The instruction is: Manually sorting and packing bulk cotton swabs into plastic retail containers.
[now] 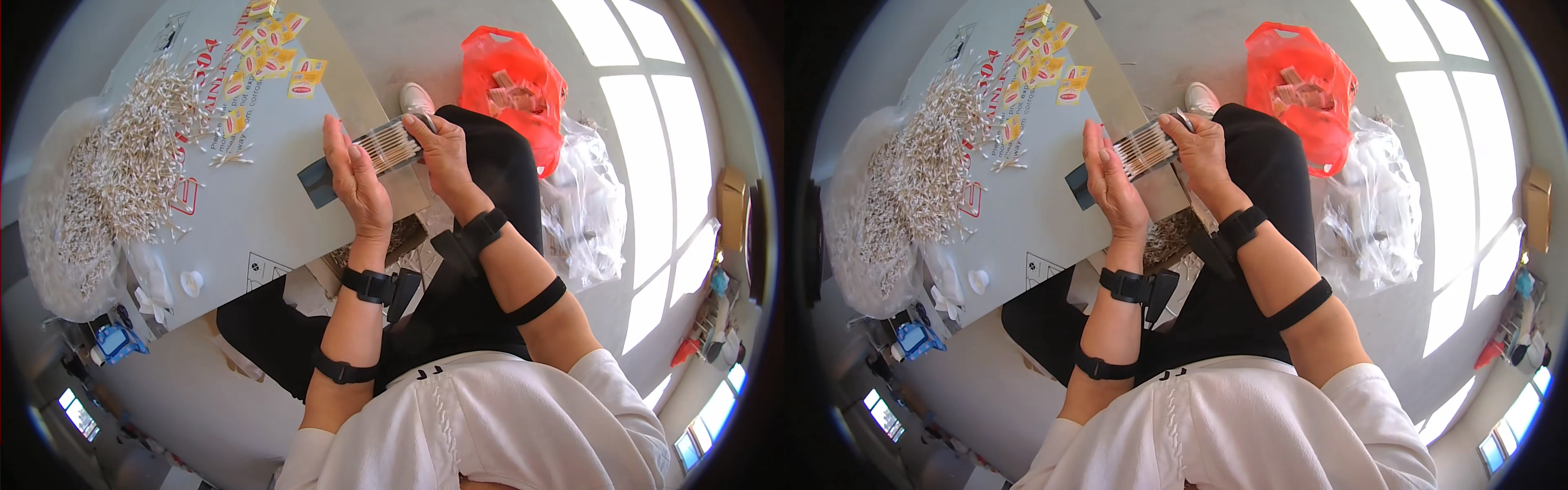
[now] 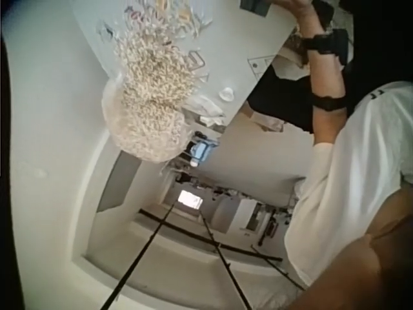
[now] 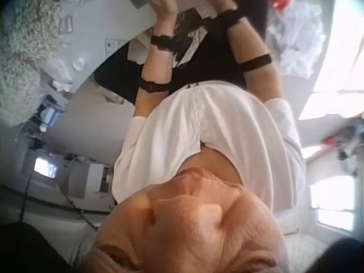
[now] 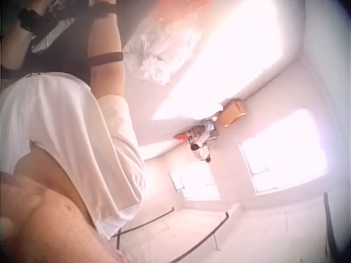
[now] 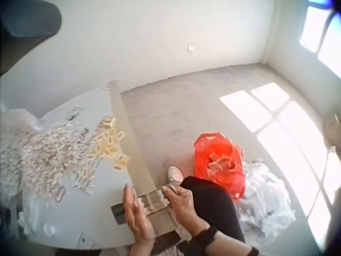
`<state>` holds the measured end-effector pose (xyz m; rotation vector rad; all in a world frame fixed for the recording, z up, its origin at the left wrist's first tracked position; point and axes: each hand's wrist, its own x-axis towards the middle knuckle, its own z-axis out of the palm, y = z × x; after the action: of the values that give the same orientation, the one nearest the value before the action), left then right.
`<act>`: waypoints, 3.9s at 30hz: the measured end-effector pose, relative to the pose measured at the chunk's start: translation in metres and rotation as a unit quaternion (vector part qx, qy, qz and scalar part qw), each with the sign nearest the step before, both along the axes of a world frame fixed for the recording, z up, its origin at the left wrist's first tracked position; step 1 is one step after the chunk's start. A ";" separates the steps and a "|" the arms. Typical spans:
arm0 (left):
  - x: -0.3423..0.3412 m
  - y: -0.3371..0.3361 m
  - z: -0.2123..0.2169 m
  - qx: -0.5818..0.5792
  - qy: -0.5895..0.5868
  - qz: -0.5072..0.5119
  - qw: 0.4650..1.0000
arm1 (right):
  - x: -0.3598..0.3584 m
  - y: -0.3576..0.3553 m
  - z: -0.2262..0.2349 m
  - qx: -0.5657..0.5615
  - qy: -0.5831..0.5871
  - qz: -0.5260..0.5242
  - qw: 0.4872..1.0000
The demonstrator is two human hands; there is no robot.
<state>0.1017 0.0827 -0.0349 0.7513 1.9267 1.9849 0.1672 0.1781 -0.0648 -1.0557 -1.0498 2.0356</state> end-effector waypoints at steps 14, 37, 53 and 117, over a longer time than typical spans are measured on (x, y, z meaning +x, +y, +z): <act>0.005 -0.018 0.005 -0.271 0.271 -0.083 0.920 | 0.017 -0.001 0.015 -0.070 -0.012 0.046 0.996; -0.102 -0.015 0.016 -0.293 0.260 0.002 0.920 | 0.032 0.006 0.006 -0.134 -0.056 0.003 0.989; -0.140 0.025 0.025 -0.369 0.039 -0.006 0.929 | 0.026 0.006 0.009 -0.139 -0.024 0.069 0.988; -0.035 -0.012 0.030 -0.262 0.268 -0.047 0.926 | 0.026 0.002 0.009 -0.157 -0.007 0.041 0.987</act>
<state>0.0666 0.0706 -0.0050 1.2771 2.5016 1.1722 0.1930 0.1801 -0.0562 -1.1993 -0.8074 2.3167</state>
